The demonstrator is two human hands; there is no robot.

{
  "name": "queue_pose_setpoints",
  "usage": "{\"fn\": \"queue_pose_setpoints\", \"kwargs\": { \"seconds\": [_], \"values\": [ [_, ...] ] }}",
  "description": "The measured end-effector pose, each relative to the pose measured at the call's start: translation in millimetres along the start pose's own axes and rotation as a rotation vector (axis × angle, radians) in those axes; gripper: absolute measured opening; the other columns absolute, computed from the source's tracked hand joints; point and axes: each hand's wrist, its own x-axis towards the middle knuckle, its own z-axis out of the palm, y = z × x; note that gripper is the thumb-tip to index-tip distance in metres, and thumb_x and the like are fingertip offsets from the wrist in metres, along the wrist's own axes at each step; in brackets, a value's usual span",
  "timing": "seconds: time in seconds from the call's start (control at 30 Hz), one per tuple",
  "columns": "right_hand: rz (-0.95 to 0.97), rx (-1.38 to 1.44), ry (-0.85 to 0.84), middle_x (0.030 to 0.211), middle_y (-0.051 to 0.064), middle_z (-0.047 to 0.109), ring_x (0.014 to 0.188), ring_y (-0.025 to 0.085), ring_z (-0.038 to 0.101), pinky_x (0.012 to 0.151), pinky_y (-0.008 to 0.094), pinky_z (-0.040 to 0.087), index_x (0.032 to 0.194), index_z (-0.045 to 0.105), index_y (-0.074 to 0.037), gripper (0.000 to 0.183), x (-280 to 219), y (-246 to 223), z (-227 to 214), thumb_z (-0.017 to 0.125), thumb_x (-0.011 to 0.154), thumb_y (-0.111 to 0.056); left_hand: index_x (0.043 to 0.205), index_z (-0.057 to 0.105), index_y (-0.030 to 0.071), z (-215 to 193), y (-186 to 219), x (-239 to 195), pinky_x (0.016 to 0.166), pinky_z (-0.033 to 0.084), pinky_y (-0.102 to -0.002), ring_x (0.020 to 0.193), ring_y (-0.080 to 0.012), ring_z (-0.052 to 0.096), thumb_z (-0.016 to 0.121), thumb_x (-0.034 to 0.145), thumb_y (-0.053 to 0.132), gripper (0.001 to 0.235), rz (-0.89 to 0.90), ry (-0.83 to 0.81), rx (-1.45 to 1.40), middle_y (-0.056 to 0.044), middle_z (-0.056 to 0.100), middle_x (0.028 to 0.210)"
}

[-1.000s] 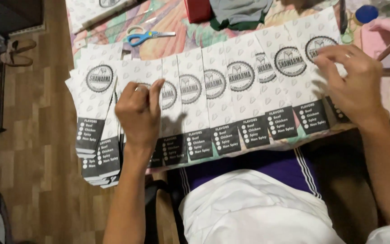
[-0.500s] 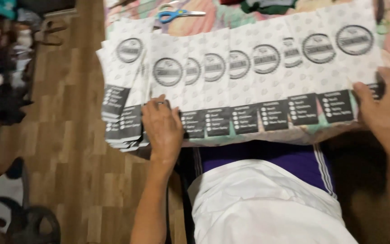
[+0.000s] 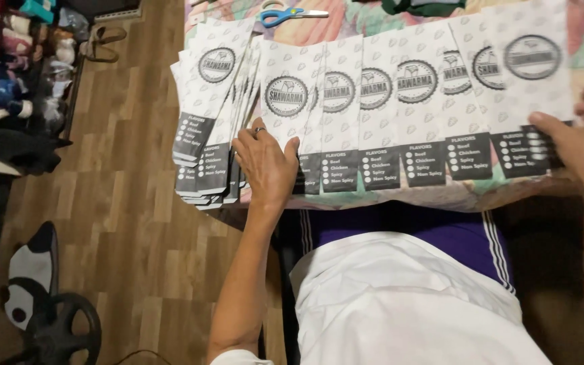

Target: Applying glue to the edges of printed paper wrappers and folding them into sleeves.

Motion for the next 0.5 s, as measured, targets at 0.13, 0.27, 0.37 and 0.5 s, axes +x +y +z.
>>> {"fn": "queue_pose_setpoints", "kwargs": {
  "seconds": [0.13, 0.27, 0.37, 0.5],
  "values": [
    [-0.009, -0.151, -0.028, 0.111, 0.027, 0.067, 0.093, 0.033, 0.061, 0.074, 0.039, 0.056, 0.136, 0.064, 0.022, 0.071, -2.5, -62.8, -7.0, 0.101, 0.092, -0.020, 0.136, 0.051, -0.006, 3.2, 18.3, 2.8, 0.086, 0.046, -0.050, 0.107, -0.0369, 0.048, 0.079, 0.087, 0.045, 0.075, -0.018, -0.034, -0.005, -0.020, 0.051, 0.115],
    [0.038, -0.296, -0.113, 0.117, 0.028, 0.048, 0.099, 0.040, 0.051, 0.080, 0.049, 0.050, 0.130, 0.067, 0.012, 0.081, 0.0, -88.7, -5.4, 0.098, 0.085, -0.047, 0.122, 0.056, -0.012, 4.2, 32.4, 7.8, 0.084, 0.051, -0.054, 0.106, -0.0408, 0.051, 0.081, 0.087, 0.044, 0.071, -0.037, -0.133, -0.105, -0.025, 0.050, 0.116],
    [0.122, -0.325, -0.178, 0.107, 0.022, 0.049, 0.095, 0.038, 0.050, 0.076, 0.051, 0.045, 0.108, 0.056, 0.002, 0.072, 4.5, -98.7, -7.0, 0.099, 0.083, -0.050, 0.105, 0.061, -0.009, 2.8, 42.9, 13.7, 0.076, 0.053, -0.056, 0.105, -0.0426, 0.051, 0.085, 0.083, 0.044, 0.062, -0.098, -0.213, -0.191, -0.025, 0.050, 0.115],
    [0.042, -0.229, -0.176, 0.108, 0.022, 0.071, 0.093, 0.031, 0.063, 0.077, 0.044, 0.053, 0.144, 0.063, 0.015, 0.097, 9.1, -99.5, -0.5, 0.102, 0.072, -0.036, 0.098, 0.062, -0.006, -4.5, 61.3, 16.6, 0.080, 0.053, -0.057, 0.106, -0.0443, 0.054, 0.089, 0.081, 0.040, 0.056, -0.139, -0.315, -0.259, -0.028, 0.056, 0.113]
  ]
}}
